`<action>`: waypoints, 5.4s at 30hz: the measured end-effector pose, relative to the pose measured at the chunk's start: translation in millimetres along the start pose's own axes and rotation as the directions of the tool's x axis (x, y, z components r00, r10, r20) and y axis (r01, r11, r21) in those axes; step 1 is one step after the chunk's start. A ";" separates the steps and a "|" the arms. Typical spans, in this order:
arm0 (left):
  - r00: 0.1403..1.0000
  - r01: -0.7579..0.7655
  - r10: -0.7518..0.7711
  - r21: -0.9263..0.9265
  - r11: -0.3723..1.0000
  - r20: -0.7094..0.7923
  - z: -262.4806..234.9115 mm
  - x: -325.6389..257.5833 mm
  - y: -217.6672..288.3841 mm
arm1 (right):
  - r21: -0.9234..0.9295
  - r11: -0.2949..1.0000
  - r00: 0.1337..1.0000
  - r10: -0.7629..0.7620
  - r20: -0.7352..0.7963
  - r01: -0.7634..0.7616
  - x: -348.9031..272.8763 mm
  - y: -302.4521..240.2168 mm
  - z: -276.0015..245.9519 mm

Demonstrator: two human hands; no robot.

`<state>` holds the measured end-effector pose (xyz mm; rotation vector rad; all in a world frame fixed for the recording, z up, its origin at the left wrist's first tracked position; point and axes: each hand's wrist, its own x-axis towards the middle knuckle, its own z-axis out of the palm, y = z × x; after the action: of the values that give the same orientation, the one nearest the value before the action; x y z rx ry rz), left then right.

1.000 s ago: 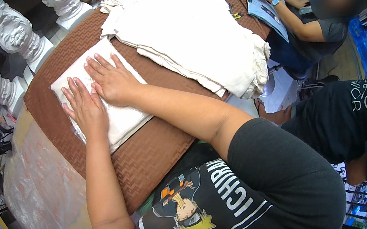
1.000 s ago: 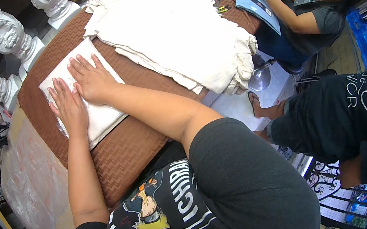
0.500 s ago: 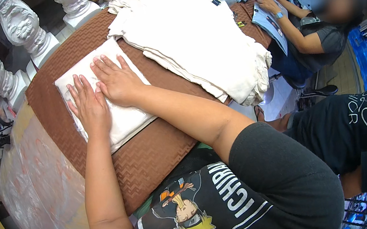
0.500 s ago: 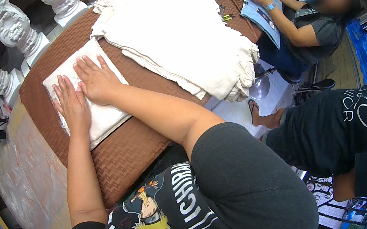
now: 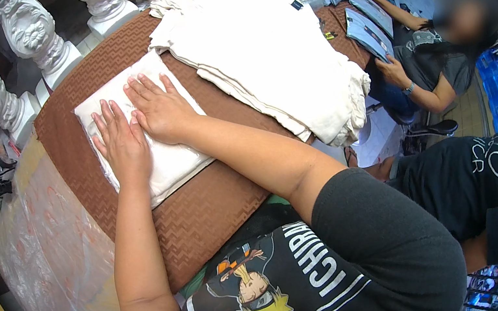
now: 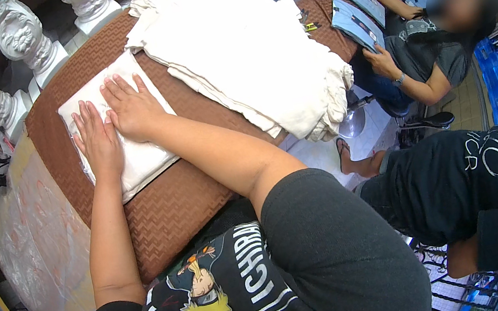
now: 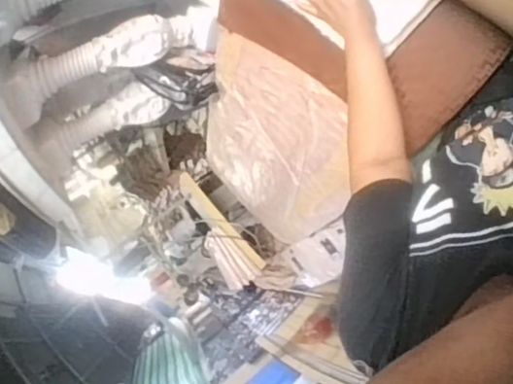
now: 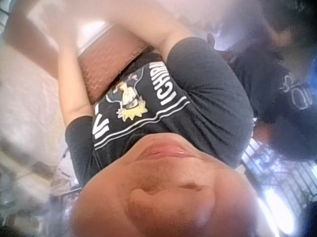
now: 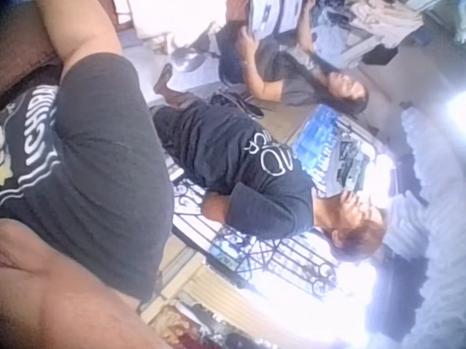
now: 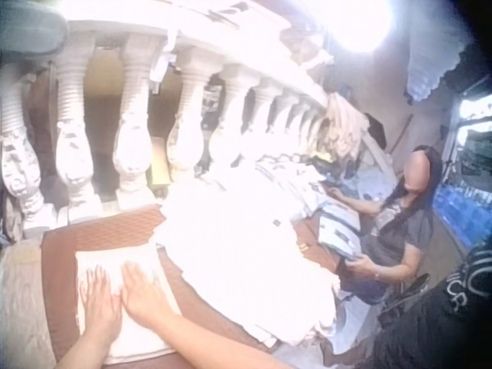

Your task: The person folds a shirt on a table, places it inside a clear plastic bag, seals the bag, and sets the packaged shirt aside.

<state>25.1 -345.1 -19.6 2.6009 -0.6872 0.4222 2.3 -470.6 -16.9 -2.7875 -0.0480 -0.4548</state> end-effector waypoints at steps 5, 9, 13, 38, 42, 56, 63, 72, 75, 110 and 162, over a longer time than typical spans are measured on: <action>1.000 -0.003 0.003 0.027 1.000 0.002 -2.7 0.0 2.9 | 0.017 1.000 1.000 -0.018 -0.022 0.019 -0.3 3.3 3.4; 1.000 -0.006 0.005 0.045 0.999 0.017 -2.6 0.6 2.8 | 0.021 1.000 1.000 -0.018 -0.019 0.019 0.1 3.2 3.4; 0.999 -0.011 0.009 0.059 0.998 0.036 -3.8 0.1 3.6 | 0.027 1.000 1.000 -0.014 -0.024 0.015 -0.5 3.3 2.3; 0.990 0.052 -0.054 0.021 0.998 0.132 -5.3 9.0 -21.4 | -0.066 0.990 0.991 0.127 0.034 -0.124 14.3 27.8 4.7; 0.975 0.163 -0.159 -0.009 0.987 0.158 -7.4 17.4 -29.3 | -0.072 0.990 0.992 0.123 0.034 -0.120 16.9 26.1 0.4; 0.821 0.525 -0.447 -0.162 0.836 0.357 -99.6 -78.3 -54.5 | 0.097 0.905 0.906 -0.420 0.047 0.414 -78.9 -63.7 -54.9; 0.683 0.730 -0.458 -0.518 0.445 0.569 -98.2 -88.6 -30.4 | -0.002 0.885 0.885 -0.466 -0.001 0.466 -107.8 -74.6 -29.3; 0.945 -0.263 0.267 0.050 0.964 -0.186 -119.6 -116.9 -6.7 | 0.058 0.890 0.889 -0.455 0.058 0.452 -95.4 -70.6 -81.3; 0.893 -0.408 0.388 -0.049 0.912 -0.228 -132.7 -109.4 0.3 | 0.239 0.857 0.865 -0.491 0.104 0.457 -97.4 -82.3 -144.9; 0.949 -0.116 0.166 -0.192 0.974 0.269 -95.2 -6.3 -53.7 | 0.178 0.984 0.985 -0.035 0.167 0.005 -26.1 -8.6 -106.5; 0.600 -0.193 0.322 -0.258 0.947 0.732 -92.1 30.7 -36.6 | 0.092 0.907 0.680 -0.372 0.632 0.411 24.1 -38.0 -71.8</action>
<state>53.1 -285.6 60.6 2.4561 -1.3203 -0.7239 0.2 -457.4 66.8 -2.8387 -0.8161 0.4490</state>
